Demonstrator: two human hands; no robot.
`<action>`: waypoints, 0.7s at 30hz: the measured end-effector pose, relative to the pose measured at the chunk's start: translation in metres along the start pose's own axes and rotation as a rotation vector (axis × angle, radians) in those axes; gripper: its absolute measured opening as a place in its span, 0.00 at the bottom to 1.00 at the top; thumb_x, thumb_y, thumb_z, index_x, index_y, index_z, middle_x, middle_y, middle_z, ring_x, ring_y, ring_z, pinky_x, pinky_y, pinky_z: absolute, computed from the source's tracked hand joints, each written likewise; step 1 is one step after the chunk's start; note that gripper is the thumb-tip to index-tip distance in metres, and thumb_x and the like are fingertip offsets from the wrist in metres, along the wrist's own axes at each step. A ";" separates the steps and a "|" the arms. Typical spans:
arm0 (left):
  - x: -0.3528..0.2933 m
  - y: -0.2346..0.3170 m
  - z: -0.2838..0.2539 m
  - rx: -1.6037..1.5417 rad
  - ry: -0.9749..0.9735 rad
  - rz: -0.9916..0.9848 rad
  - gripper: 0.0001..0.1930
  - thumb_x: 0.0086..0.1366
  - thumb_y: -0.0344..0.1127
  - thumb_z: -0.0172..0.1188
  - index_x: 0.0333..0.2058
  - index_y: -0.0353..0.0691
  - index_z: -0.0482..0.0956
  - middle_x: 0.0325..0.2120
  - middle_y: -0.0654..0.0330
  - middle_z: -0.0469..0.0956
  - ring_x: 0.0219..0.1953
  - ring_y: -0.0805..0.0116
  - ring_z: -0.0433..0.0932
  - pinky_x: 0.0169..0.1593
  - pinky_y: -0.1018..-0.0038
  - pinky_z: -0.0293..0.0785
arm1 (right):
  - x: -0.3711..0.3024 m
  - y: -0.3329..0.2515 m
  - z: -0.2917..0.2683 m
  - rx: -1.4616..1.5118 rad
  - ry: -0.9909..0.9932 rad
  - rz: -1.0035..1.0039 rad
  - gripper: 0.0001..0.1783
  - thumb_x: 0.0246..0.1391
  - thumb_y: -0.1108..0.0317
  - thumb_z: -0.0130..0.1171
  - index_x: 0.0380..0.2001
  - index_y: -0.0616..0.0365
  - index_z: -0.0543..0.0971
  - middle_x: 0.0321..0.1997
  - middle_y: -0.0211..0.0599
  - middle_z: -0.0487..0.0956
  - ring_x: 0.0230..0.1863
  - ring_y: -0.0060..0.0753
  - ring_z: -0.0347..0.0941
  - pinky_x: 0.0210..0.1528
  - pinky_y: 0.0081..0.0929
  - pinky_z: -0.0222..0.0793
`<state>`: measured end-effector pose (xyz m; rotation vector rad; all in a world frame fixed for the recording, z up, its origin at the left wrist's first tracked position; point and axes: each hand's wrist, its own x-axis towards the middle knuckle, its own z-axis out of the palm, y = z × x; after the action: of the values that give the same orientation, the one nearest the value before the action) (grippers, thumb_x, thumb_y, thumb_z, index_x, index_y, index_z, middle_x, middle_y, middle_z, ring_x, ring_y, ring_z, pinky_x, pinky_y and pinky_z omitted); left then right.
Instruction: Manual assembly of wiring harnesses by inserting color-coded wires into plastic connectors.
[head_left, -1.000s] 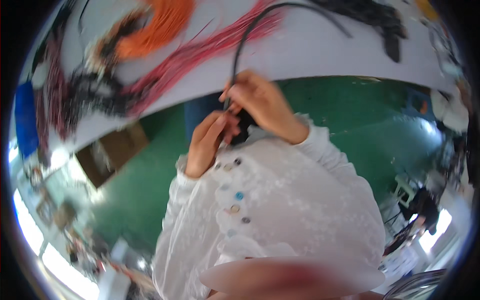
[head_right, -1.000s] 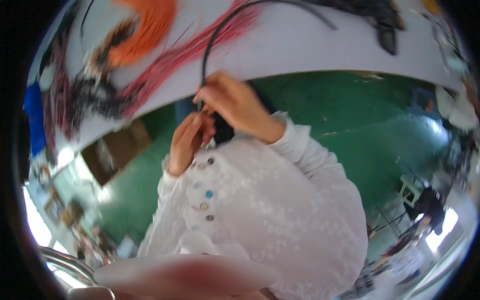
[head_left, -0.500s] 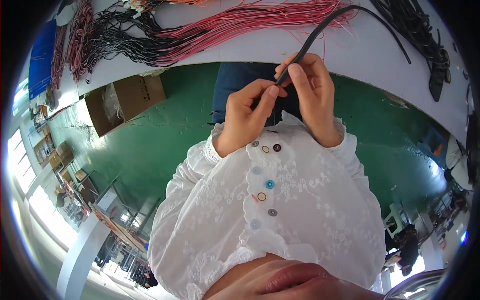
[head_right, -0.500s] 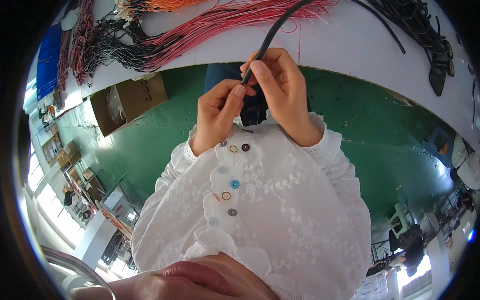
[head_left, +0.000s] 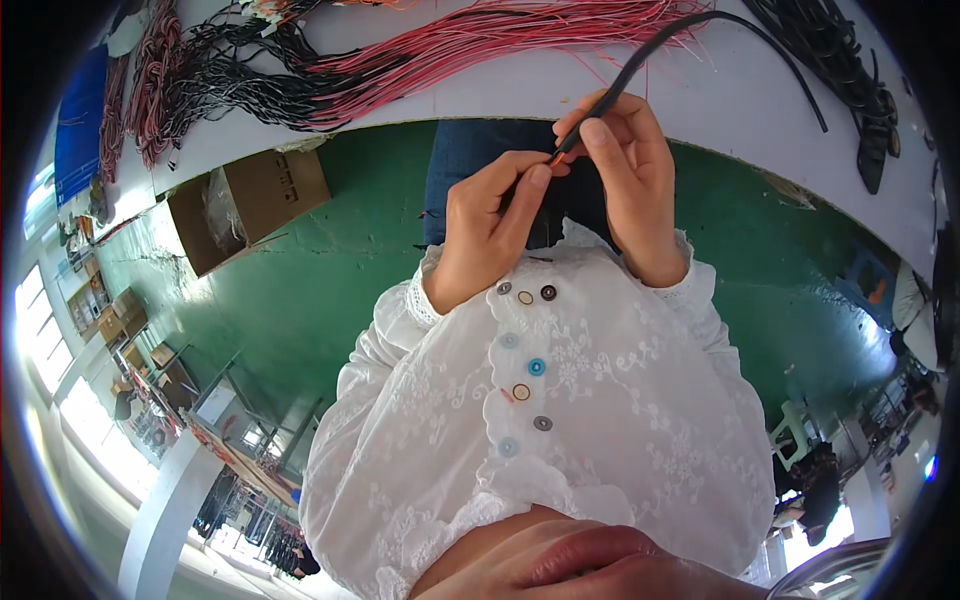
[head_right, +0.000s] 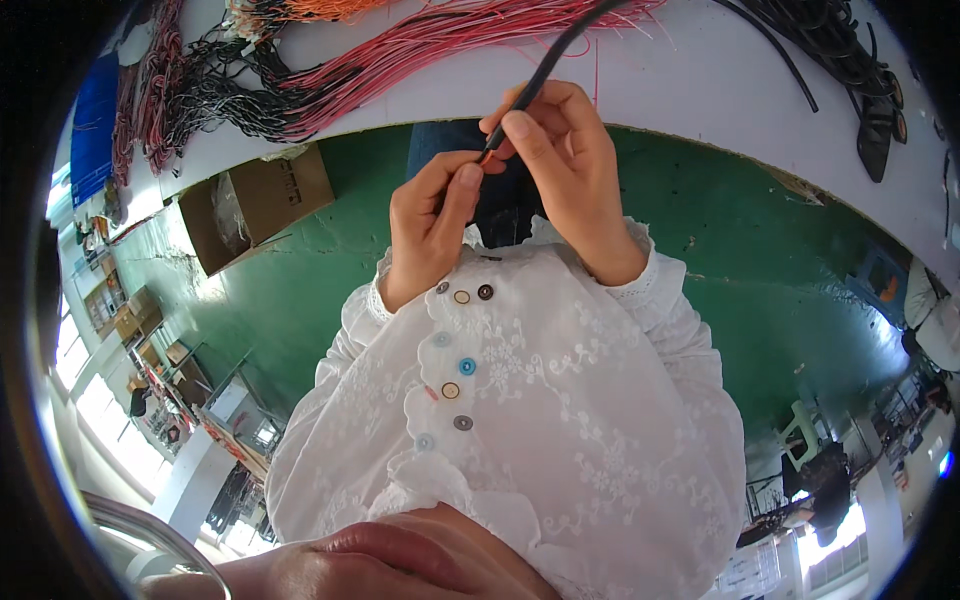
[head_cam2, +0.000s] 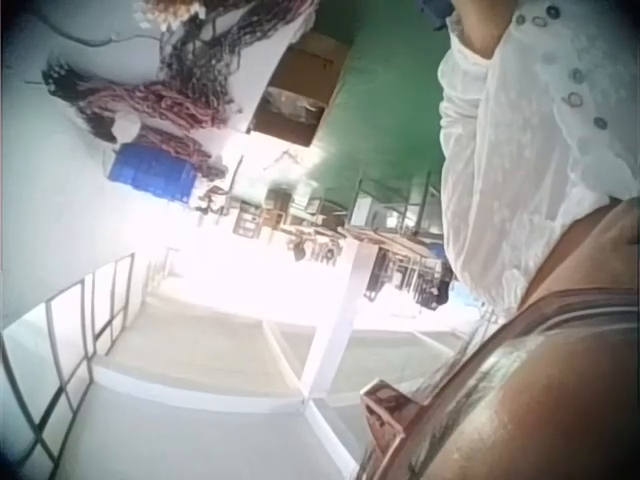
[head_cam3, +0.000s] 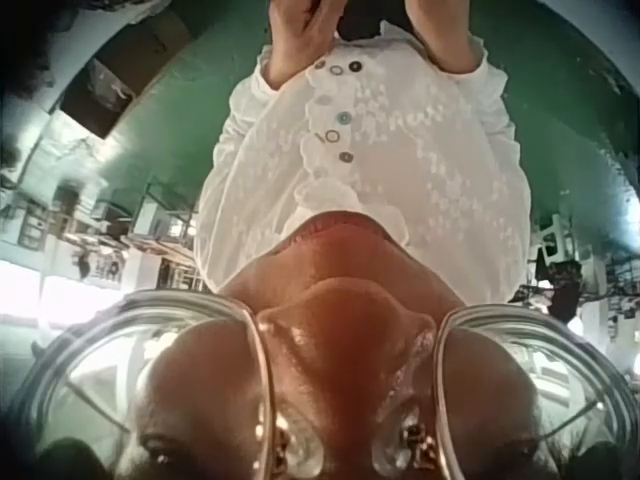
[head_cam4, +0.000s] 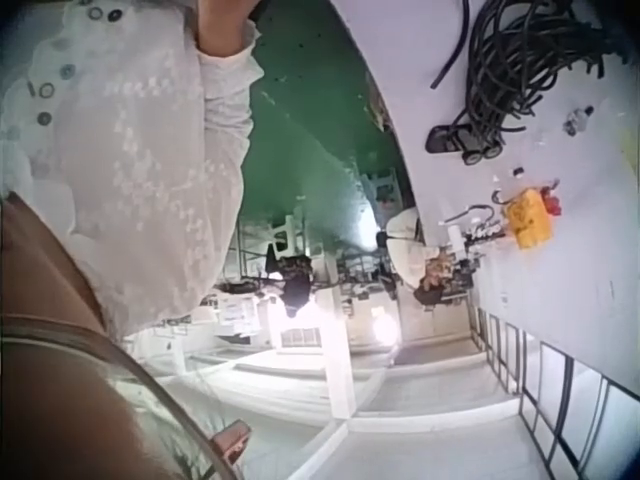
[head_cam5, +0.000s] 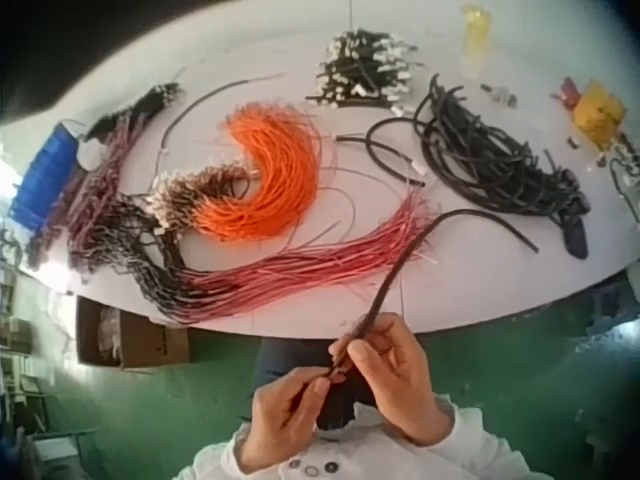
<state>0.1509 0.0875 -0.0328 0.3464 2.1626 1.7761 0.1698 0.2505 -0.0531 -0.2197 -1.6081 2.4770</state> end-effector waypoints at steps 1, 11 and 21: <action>0.000 0.000 0.001 0.000 0.000 0.000 0.08 0.74 0.29 0.58 0.44 0.32 0.83 0.26 0.60 0.82 0.24 0.80 0.72 0.28 0.80 0.68 | -0.001 -0.002 0.001 -0.023 -0.008 0.031 0.12 0.72 0.66 0.54 0.51 0.63 0.75 0.46 0.39 0.82 0.44 0.25 0.78 0.47 0.24 0.76; 0.003 -0.012 0.017 0.159 0.269 0.292 0.04 0.67 0.24 0.64 0.40 0.32 0.84 0.25 0.57 0.83 0.19 0.76 0.72 0.25 0.79 0.67 | -0.007 0.006 0.012 0.070 0.038 0.016 0.12 0.71 0.67 0.55 0.52 0.63 0.75 0.47 0.39 0.82 0.47 0.26 0.78 0.51 0.26 0.75; 0.002 -0.011 0.017 0.118 0.291 0.278 0.04 0.68 0.23 0.62 0.40 0.31 0.83 0.26 0.58 0.83 0.19 0.79 0.70 0.24 0.81 0.65 | -0.008 0.009 0.011 0.105 0.014 0.053 0.12 0.72 0.67 0.54 0.52 0.62 0.75 0.47 0.38 0.81 0.49 0.25 0.77 0.51 0.24 0.72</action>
<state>0.1560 0.1018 -0.0471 0.4610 2.5343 1.9529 0.1744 0.2353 -0.0569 -0.2676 -1.4801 2.5851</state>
